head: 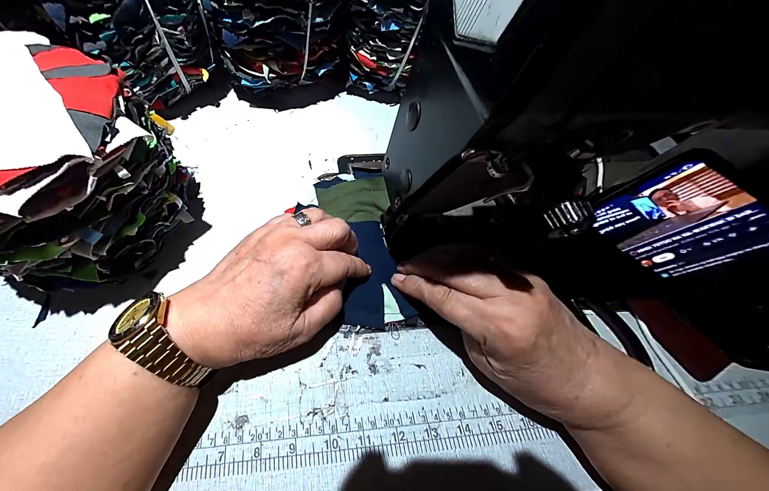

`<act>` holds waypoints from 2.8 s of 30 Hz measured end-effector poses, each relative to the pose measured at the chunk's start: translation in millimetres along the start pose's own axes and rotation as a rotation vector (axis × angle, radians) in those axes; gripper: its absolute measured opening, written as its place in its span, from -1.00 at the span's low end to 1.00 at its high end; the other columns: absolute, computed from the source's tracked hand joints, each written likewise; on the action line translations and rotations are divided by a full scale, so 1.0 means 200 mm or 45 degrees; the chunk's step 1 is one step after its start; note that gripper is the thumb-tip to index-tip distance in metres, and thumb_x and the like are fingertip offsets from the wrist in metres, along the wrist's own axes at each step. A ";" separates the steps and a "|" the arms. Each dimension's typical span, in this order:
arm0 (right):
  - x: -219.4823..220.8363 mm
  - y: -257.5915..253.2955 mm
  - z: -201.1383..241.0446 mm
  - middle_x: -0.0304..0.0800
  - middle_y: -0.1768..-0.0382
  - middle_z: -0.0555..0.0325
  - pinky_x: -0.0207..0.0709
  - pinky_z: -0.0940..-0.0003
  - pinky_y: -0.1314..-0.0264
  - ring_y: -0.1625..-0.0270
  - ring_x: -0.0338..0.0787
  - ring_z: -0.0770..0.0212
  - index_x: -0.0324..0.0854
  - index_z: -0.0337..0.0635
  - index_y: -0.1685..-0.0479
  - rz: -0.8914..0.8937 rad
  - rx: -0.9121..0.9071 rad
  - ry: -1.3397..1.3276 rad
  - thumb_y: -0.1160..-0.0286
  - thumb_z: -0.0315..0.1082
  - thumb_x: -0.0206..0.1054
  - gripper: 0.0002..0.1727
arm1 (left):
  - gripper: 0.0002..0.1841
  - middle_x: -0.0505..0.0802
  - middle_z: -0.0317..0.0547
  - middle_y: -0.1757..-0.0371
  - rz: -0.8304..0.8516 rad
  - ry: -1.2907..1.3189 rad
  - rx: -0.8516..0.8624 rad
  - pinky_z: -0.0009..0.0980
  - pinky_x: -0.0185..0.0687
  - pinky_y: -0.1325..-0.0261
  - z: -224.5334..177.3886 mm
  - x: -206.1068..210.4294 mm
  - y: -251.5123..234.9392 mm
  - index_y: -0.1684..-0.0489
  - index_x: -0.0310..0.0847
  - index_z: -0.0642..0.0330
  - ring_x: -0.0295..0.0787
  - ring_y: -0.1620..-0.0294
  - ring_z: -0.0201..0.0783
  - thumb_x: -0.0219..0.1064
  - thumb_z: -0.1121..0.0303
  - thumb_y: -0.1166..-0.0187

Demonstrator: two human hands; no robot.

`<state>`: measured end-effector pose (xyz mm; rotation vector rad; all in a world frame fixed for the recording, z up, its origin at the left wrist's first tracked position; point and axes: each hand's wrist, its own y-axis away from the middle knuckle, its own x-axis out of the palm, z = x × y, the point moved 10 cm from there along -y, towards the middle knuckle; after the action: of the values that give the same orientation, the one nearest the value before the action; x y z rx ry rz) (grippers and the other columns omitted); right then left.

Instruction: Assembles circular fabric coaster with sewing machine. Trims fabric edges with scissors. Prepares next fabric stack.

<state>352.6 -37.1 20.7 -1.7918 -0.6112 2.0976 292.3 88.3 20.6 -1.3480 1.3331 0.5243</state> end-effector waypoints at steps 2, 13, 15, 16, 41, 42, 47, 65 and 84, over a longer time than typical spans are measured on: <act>0.00 0.00 -0.01 0.87 -0.15 -0.01 0.59 0.20 -0.49 -0.35 0.78 0.06 0.84 -0.22 -0.16 -0.007 0.010 -0.007 -0.58 -0.59 0.16 -0.64 | -0.63 0.82 -0.29 -0.05 0.005 0.000 -0.004 -0.25 0.54 -0.21 0.00 0.00 0.00 -0.10 0.89 0.00 0.65 -0.17 -0.27 0.11 0.30 -0.60; 0.00 0.00 -0.03 0.85 -0.21 -0.01 0.55 0.19 -0.54 -0.39 0.75 0.06 0.83 -0.23 -0.15 -0.009 0.067 0.030 -0.62 -0.55 0.15 -0.66 | -0.61 0.80 -0.29 -0.10 0.029 -0.055 -0.053 -0.15 0.48 -0.35 0.01 0.03 0.00 -0.21 0.85 -0.04 0.63 -0.27 -0.24 0.09 0.26 -0.62; 0.01 0.00 -0.04 0.83 -0.25 -0.01 0.54 0.18 -0.57 -0.43 0.73 0.05 0.81 -0.24 -0.18 0.003 0.080 0.052 -0.62 -0.54 0.15 -0.66 | -0.61 0.80 -0.30 -0.11 0.029 -0.069 -0.071 -0.13 0.47 -0.37 0.01 0.03 0.00 -0.23 0.84 -0.05 0.62 -0.29 -0.24 0.09 0.25 -0.63; 0.01 0.00 -0.04 0.82 -0.25 -0.02 0.54 0.17 -0.56 -0.43 0.72 0.04 0.80 -0.24 -0.19 0.004 0.081 0.056 -0.62 -0.54 0.16 -0.66 | -0.60 0.80 -0.29 -0.12 0.027 -0.070 -0.076 -0.12 0.47 -0.38 0.01 0.03 0.00 -0.24 0.84 -0.05 0.62 -0.29 -0.23 0.09 0.26 -0.64; -0.01 0.00 -0.09 0.71 -0.41 -0.13 0.55 0.09 -0.53 -0.47 0.70 -0.03 0.65 -0.25 -0.44 -0.041 0.223 0.201 -0.61 -0.57 0.08 -0.54 | -0.50 0.77 -0.24 -0.25 0.009 -0.233 -0.198 0.07 0.29 -0.54 0.08 0.03 0.00 -0.44 0.73 -0.13 0.58 -0.44 -0.16 -0.03 0.19 -0.65; -0.02 0.00 -0.09 0.72 -0.40 -0.13 0.57 0.08 -0.51 -0.46 0.71 -0.03 0.65 -0.24 -0.44 -0.050 0.226 0.199 -0.62 -0.56 0.08 -0.54 | -0.50 0.78 -0.22 -0.25 -0.002 -0.246 -0.204 0.08 0.30 -0.53 0.09 0.03 0.00 -0.45 0.72 -0.13 0.58 -0.44 -0.15 -0.03 0.19 -0.65; -0.03 0.00 -0.10 0.74 -0.36 -0.11 0.60 0.05 -0.46 -0.41 0.74 -0.03 0.67 -0.20 -0.43 -0.075 0.248 0.186 -0.62 -0.55 0.06 -0.54 | -0.47 0.77 -0.19 -0.28 -0.007 -0.318 -0.260 0.09 0.28 -0.50 0.11 0.04 -0.01 -0.51 0.68 -0.12 0.57 -0.44 -0.12 -0.08 0.18 -0.65; -0.10 0.01 -0.11 0.80 -0.22 -0.11 0.61 -0.01 -0.39 -0.31 0.77 -0.05 0.77 -0.19 -0.29 -0.164 0.281 0.206 -0.59 -0.53 0.09 -0.58 | -0.43 0.79 -0.06 -0.12 -0.049 -0.536 -0.383 0.00 0.42 -0.21 0.11 0.03 -0.03 -0.41 0.73 0.05 0.65 -0.19 0.02 -0.15 0.10 -0.69; -0.41 0.51 -0.23 0.72 0.22 0.12 0.66 0.01 0.27 0.27 0.74 0.11 0.79 -0.15 0.11 -0.025 0.837 0.329 -0.46 -0.07 0.27 -0.65 | -0.47 0.82 0.06 -0.07 -0.012 -0.641 -0.503 0.04 0.57 -0.12 0.06 0.03 -0.04 -0.14 0.81 0.23 0.74 -0.16 0.10 -0.12 0.14 -0.73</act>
<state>415.3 -160.8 32.8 -1.5999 0.1261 1.7229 305.5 93.7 16.0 -1.4095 0.8331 1.0831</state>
